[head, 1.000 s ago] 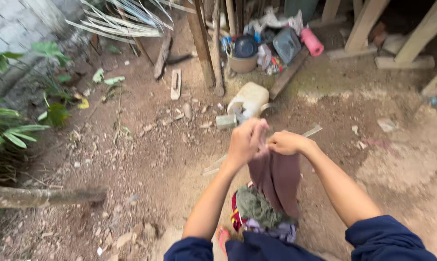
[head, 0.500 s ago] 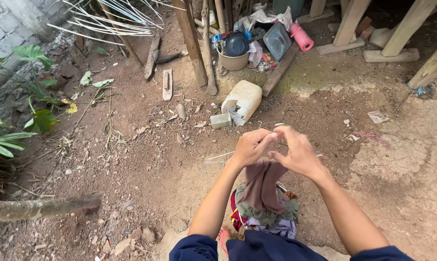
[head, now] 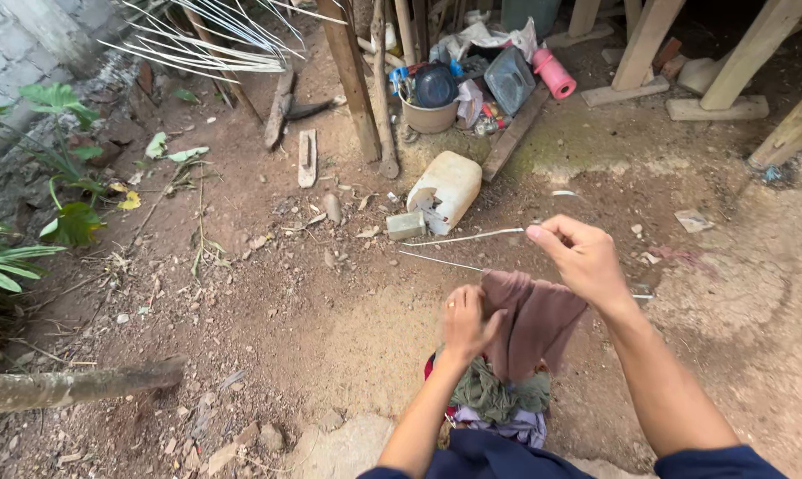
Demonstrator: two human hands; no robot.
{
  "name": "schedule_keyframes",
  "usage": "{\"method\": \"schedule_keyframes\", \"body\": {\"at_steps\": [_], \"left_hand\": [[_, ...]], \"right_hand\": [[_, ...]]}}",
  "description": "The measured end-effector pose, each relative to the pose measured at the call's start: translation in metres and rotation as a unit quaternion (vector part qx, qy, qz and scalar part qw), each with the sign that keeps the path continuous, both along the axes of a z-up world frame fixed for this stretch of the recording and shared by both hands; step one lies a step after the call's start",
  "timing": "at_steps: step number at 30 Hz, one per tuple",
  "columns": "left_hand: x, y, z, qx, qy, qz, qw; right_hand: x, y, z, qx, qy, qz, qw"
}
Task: The person hangs laundry by picking garments from a pile, putting some onto wire hangers to hang on a line, and draping other clothes directly over a clothesline.
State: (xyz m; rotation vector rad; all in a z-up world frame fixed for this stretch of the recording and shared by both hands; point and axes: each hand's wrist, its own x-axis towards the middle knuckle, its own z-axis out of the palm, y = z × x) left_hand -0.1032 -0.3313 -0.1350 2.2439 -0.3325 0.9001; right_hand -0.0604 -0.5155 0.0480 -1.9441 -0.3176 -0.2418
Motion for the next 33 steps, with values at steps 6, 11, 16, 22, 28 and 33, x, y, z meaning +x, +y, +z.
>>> {"method": "schedule_keyframes", "body": {"at_steps": [6,11,16,22,28,33], "left_hand": [[0.038,-0.012,-0.033,-0.166,0.138,0.043,0.975],[0.036,0.002,-0.041,-0.181,0.099,-0.048,0.977],[0.037,0.002,-0.015,-0.25,0.206,-0.1,0.941],[0.073,0.011,-0.003,-0.352,0.25,-0.182,0.884],[0.092,0.055,-0.023,-0.326,0.445,0.004,0.834],[0.091,0.089,-0.014,-0.084,0.566,0.062,0.818]], "right_hand": [[0.002,-0.002,0.006,0.052,-0.039,-0.011,0.998],[0.014,-0.026,-0.003,0.066,-0.019,-0.085,0.994],[0.012,-0.025,-0.008,-0.053,-0.049,-0.122,0.99],[0.015,-0.027,-0.038,-0.204,0.11,-0.005,0.973],[0.016,-0.046,-0.084,-0.119,0.034,0.07,0.99],[0.015,-0.051,-0.111,-0.103,0.107,0.045,0.988]]}}
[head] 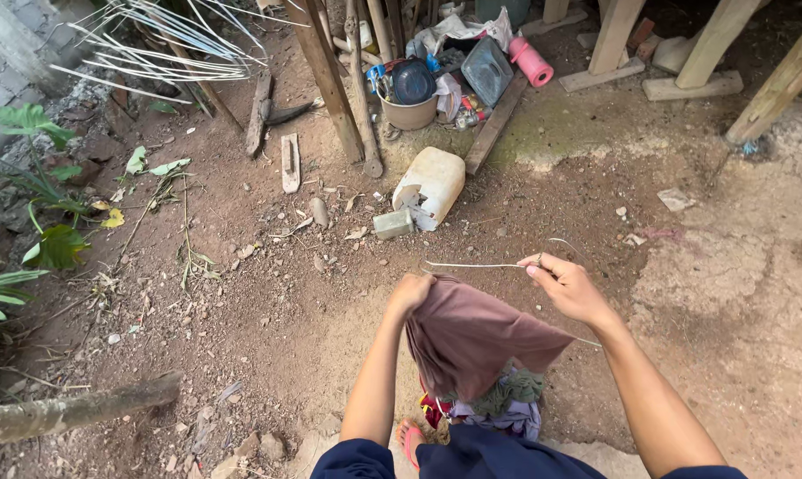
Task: The person hangs laundry by picking garments from a pile, putting some onto wire hangers to hang on a line, and draping other clothes directly over a clothesline.
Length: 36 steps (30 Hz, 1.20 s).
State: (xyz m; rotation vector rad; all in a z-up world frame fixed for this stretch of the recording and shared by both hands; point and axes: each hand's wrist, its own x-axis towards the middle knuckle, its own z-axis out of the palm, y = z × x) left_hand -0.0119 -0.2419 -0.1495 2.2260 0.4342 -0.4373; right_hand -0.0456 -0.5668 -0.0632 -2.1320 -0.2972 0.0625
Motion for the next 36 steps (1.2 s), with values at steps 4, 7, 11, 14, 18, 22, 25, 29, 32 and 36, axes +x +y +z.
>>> {"method": "schedule_keyframes", "body": {"at_steps": [4,7,11,14,18,22,25,29,32,36], "left_hand": [[-0.012,-0.003,0.013,-0.216,0.091,-0.047,0.971],[-0.019,-0.009,0.011,-0.256,0.048,-0.087,0.961],[-0.024,-0.015,-0.002,-0.311,-0.053,0.054,0.948],[-0.024,0.001,-0.012,-0.296,-0.002,0.049,0.954],[-0.015,0.011,-0.029,-0.267,0.042,-0.02,0.963],[-0.022,-0.001,-0.02,-0.443,0.069,-0.009,0.894],[-0.025,-0.018,-0.01,-0.499,0.103,-0.071,0.857],[-0.022,-0.071,-0.032,-0.464,0.114,-0.255,0.84],[-0.021,-0.077,-0.023,-0.567,0.086,-0.16,0.804],[-0.004,-0.045,-0.001,-0.297,-0.028,-0.168,0.939]], "right_hand": [[-0.005,0.004,-0.014,0.022,0.024,0.006,0.999],[-0.009,0.008,-0.01,0.035,0.046,-0.011,0.998],[-0.014,0.004,0.004,-0.064,0.088,-0.01,0.994],[-0.013,-0.005,0.008,-0.14,0.108,0.003,0.984],[-0.013,-0.01,0.002,0.028,-0.014,-0.014,0.999],[-0.014,-0.009,-0.002,0.051,0.018,-0.005,0.999],[-0.007,0.001,-0.011,0.058,0.052,0.02,0.997],[-0.002,0.015,-0.026,0.07,0.052,0.058,0.995],[0.001,0.015,-0.021,0.088,0.07,0.066,0.991],[-0.005,-0.001,0.0,0.015,0.075,0.01,0.997]]}}
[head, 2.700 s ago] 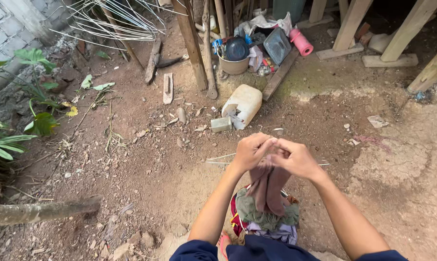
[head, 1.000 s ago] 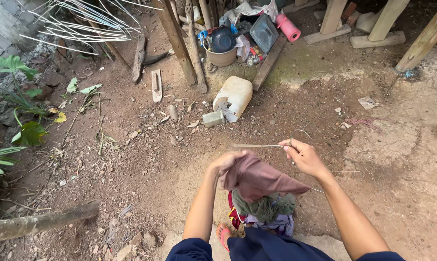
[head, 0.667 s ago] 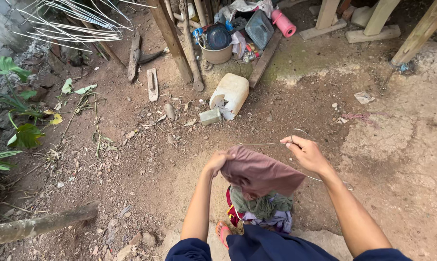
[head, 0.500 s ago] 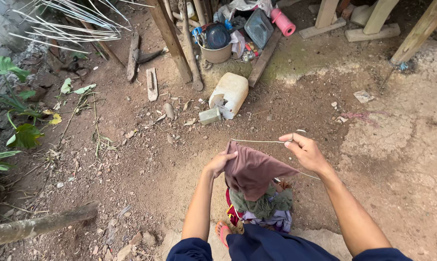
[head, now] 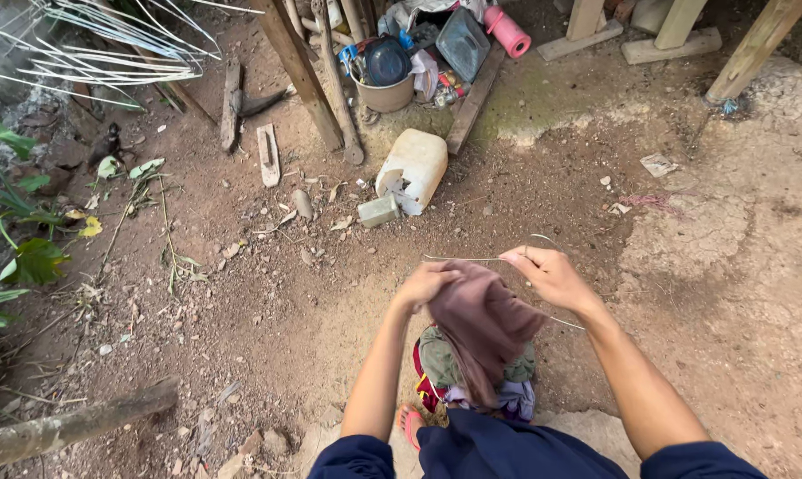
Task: The person hangs laundry by picking garments from a pile, putting some onto wire hangers to hang on a line, and draping other clothes directly over a clothesline.
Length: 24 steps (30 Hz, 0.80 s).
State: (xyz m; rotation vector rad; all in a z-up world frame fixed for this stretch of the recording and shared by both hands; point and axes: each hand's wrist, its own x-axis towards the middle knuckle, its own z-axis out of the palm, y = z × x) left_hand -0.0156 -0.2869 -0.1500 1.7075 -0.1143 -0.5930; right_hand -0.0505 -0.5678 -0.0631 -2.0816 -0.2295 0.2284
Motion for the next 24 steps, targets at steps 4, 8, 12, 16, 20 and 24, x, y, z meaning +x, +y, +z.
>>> {"method": "schedule_keyframes", "body": {"at_steps": [4,8,12,16,20,24], "left_hand": [[0.019,0.024,-0.019,0.108,0.012,0.149,0.983],[0.036,0.032,-0.045,0.134,-0.061,0.313,0.938],[0.02,0.02,-0.043,0.136,-0.231,0.398,0.877],[-0.038,-0.038,-0.046,0.305,-0.47,0.355,0.748],[-0.098,-0.077,-0.057,0.279,-0.468,0.141,0.826],[-0.094,-0.092,-0.082,0.329,-0.385,0.2,0.839]], "right_hand": [[-0.007,-0.003,0.008,0.03,-0.016,-0.007,0.999],[-0.009,0.008,-0.004,0.054,-0.003,0.001,0.999],[-0.005,0.024,-0.019,0.134,0.005,-0.015,0.991],[0.009,0.042,-0.03,0.266,0.034,-0.104,0.958],[0.012,0.057,-0.018,0.312,0.021,-0.124,0.942],[0.007,0.066,0.009,0.327,0.022,-0.136,0.935]]}}
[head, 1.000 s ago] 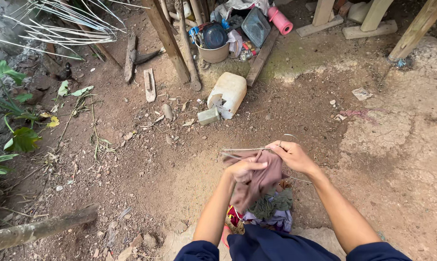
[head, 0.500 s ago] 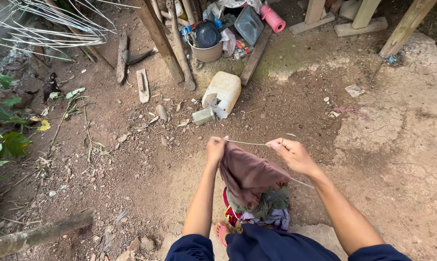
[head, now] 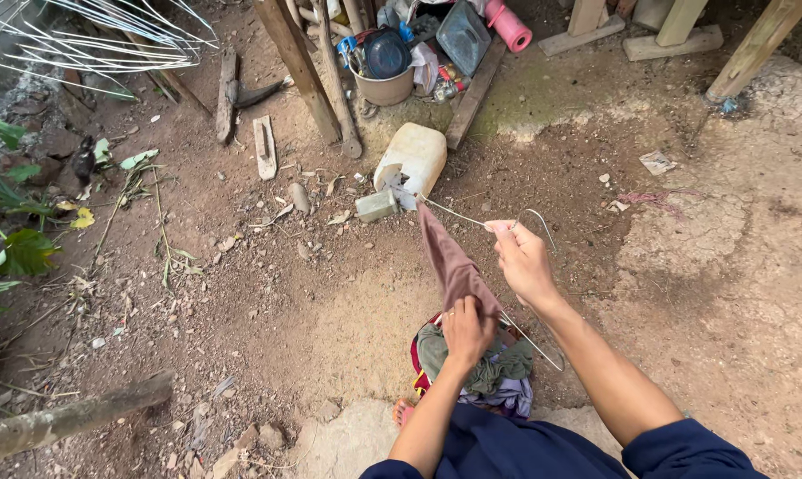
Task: The person hangs laundry by picking garments from a pile, putting some onto wire hangers to hang on a line, and draping other clothes directly over a clothesline.
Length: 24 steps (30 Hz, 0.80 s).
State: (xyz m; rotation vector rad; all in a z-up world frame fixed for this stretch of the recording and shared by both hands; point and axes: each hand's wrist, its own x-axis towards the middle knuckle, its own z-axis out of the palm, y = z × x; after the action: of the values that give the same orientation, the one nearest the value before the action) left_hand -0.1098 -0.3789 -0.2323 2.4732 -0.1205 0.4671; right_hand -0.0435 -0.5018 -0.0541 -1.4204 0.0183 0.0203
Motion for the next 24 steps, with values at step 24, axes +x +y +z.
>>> {"method": "schedule_keyframes", "body": {"at_steps": [24], "left_hand": [[0.006,0.021,0.041,-0.265,-0.129,-0.09,0.951]], "right_hand": [[0.01,-0.035,0.032,0.072,-0.044,-0.072,0.994]]}}
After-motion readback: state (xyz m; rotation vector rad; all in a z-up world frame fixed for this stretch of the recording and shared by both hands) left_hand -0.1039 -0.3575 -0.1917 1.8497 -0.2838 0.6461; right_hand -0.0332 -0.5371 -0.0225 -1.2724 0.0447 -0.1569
